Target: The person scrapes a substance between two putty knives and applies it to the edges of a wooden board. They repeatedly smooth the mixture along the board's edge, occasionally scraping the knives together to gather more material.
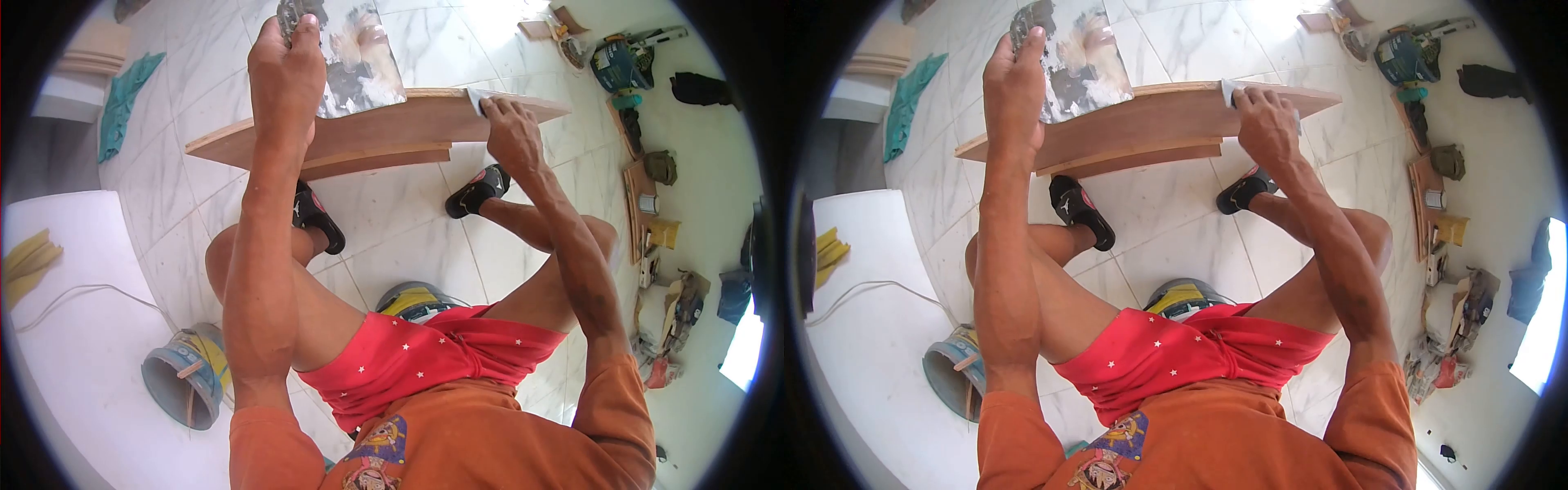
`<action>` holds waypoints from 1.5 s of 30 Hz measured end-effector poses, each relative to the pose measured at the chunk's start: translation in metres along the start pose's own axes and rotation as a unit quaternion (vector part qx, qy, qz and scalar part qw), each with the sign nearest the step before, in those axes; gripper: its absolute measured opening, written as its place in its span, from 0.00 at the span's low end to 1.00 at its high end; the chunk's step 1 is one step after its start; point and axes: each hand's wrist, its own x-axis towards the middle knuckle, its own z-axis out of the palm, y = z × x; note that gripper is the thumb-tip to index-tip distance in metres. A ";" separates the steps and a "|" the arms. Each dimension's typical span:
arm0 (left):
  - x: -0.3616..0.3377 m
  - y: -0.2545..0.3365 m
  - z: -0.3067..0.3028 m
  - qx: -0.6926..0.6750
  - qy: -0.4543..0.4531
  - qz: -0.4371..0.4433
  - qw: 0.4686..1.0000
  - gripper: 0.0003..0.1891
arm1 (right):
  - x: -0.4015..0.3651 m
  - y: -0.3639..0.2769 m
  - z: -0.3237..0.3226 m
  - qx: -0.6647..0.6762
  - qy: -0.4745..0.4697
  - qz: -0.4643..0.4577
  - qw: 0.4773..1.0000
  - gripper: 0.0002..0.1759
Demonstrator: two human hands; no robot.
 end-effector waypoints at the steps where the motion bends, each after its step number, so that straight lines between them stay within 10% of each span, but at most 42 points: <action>1: 0.001 -0.001 -0.002 0.001 0.001 0.003 1.000 0.14 | -0.004 -0.004 -0.002 0.011 -0.001 -0.027 1.000 0.22; 28: -0.006 0.008 0.002 0.033 0.008 0.010 0.999 0.12 | -0.011 -0.012 -0.007 0.041 0.053 -0.047 0.997 0.21; 31: -0.006 0.006 0.001 0.020 0.007 0.009 1.000 0.13 | -0.003 0.000 -0.003 -0.008 0.050 0.055 0.997 0.22; 38: -0.008 0.007 0.004 0.029 0.003 0.002 1.000 0.13 | -0.007 -0.038 -0.068 0.270 0.039 -0.043 0.961 0.23; 45: -0.012 0.001 0.016 0.061 -0.023 0.025 0.998 0.13 | 0.020 -0.060 -0.110 0.229 0.171 -0.187 0.940 0.27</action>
